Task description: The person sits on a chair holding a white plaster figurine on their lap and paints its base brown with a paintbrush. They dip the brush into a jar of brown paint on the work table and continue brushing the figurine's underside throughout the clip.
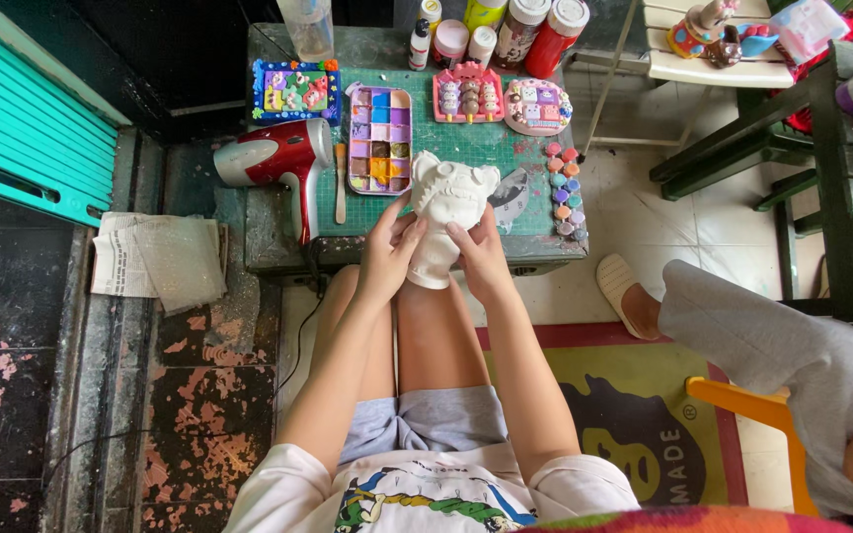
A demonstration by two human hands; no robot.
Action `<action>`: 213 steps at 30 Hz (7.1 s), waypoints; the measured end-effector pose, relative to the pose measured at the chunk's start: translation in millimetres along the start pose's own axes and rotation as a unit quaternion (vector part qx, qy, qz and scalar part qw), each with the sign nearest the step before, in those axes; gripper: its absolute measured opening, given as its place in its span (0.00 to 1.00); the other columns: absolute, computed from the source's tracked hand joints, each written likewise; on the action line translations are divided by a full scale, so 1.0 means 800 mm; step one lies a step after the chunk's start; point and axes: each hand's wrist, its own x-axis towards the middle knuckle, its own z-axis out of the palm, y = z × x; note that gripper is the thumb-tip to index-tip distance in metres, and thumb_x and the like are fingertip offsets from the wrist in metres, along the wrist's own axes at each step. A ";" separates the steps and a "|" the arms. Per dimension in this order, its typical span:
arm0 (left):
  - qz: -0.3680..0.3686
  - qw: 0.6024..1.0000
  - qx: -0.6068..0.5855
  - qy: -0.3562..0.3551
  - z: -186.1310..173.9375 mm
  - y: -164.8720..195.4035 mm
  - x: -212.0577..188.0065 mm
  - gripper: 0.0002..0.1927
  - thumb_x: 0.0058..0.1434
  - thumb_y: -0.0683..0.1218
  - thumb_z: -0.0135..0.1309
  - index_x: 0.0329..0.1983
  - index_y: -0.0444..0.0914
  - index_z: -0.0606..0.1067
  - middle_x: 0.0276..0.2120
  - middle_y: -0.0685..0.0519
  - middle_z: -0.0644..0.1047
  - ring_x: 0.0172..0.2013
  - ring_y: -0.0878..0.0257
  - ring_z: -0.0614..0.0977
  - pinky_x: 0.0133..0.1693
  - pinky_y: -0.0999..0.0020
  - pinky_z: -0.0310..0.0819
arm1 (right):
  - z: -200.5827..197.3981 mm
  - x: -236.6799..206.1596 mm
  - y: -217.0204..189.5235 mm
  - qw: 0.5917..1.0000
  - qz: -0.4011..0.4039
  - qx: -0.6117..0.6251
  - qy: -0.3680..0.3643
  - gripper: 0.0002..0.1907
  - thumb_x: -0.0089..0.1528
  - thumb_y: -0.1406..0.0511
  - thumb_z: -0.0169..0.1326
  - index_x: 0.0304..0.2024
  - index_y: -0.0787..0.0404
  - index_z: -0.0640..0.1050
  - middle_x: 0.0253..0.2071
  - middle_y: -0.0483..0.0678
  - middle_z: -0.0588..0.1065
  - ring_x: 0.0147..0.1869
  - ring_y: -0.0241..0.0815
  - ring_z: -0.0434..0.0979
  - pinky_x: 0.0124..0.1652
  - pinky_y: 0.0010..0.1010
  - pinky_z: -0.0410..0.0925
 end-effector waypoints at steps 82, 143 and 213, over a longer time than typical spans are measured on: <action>0.132 0.974 0.149 0.106 0.006 -0.005 0.065 0.13 0.72 0.50 0.50 0.47 0.34 0.73 0.41 0.50 0.75 0.47 0.61 0.78 0.54 0.68 0.70 | -0.064 0.366 -0.129 0.568 -0.253 -0.771 0.138 0.35 0.57 0.57 0.69 0.60 0.60 0.67 0.58 0.54 0.72 0.74 0.64 0.59 0.70 0.72 0.31; -0.182 0.849 -0.163 -0.468 -0.119 0.071 -0.118 0.41 0.49 0.45 0.70 0.65 0.32 0.64 0.51 0.44 0.78 0.52 0.56 0.81 0.55 0.60 0.79 | -0.066 -0.122 -0.088 0.980 -0.145 -0.137 -0.026 0.29 0.61 0.69 0.64 0.63 0.61 0.70 0.62 0.49 0.71 0.66 0.43 0.71 0.62 0.36 0.67; 0.065 0.922 0.378 0.057 0.094 -0.090 -0.024 0.43 0.47 0.45 0.73 0.64 0.34 0.64 0.57 0.38 0.72 0.59 0.40 0.71 0.60 0.46 0.66 | -0.055 0.152 -0.127 0.619 0.077 -0.762 -0.175 0.42 0.49 0.46 0.65 0.59 0.64 0.76 0.59 0.59 0.74 0.62 0.57 0.74 0.56 0.44 0.69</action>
